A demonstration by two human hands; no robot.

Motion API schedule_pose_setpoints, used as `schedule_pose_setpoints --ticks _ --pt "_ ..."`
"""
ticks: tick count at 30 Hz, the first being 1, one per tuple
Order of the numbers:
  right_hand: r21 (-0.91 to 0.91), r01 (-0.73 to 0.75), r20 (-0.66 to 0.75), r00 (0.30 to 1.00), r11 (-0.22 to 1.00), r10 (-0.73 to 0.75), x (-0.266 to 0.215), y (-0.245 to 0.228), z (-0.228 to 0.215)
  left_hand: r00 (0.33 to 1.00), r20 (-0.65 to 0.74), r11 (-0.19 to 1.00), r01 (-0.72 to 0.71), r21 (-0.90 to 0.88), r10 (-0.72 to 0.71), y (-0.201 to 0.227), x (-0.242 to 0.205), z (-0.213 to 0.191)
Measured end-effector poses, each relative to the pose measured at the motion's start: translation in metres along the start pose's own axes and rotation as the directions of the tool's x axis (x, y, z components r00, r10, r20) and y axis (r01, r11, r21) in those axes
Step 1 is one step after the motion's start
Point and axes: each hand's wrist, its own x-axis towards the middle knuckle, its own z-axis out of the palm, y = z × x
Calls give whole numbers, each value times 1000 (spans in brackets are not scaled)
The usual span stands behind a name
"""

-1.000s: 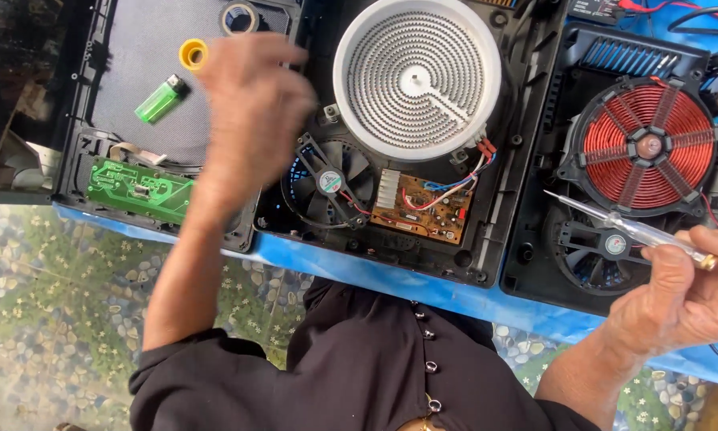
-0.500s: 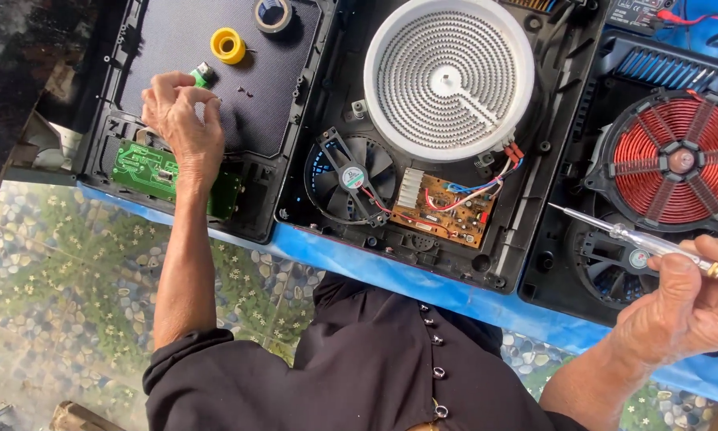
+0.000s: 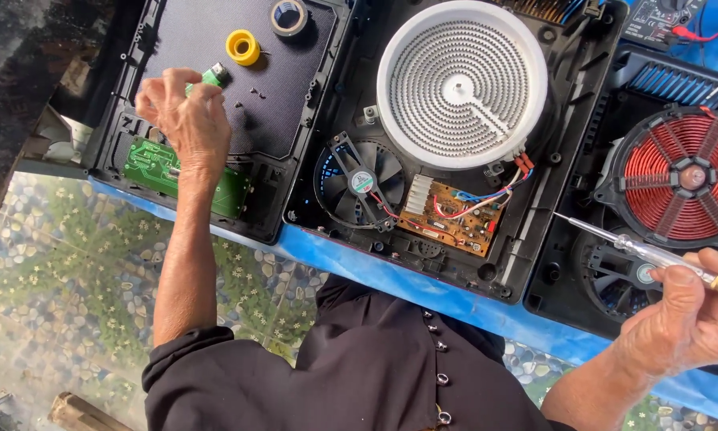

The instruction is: The person uses a screwdriver to manipulate wires and components inside an open electronic device, likely a speaker or amplifier. They work on the internal circuit board, adjusting connections and securing parts within the casing.

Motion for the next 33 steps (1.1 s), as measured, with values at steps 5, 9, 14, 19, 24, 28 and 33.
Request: schedule_pose_setpoints --ticks 5,9,14,19,24,28,33 --pt "20 -6 -24 1000 1000 6 -1 3 2 997 63 997 -44 -56 47 -6 3 -2" --pt "14 -11 -9 1000 1000 11 -1 1 3 992 116 998 -59 37 55 -4 -2 13" --pt "4 -38 -36 999 999 38 -4 2 0 990 120 995 -76 60 69 -1 -3 19" --pt "23 -62 -43 997 998 63 -2 1 6 995 74 998 -61 6 60 1 -1 34" --pt "4 -28 -39 999 1000 28 2 -3 7 988 145 993 63 -99 -48 13 11 13" --pt "90 -61 -137 988 994 73 9 -4 5 996 8 947 -77 -313 84 36 24 -42" --pt "154 -28 -192 980 988 58 26 -31 13 980 52 872 -146 -467 192 114 17 -111"
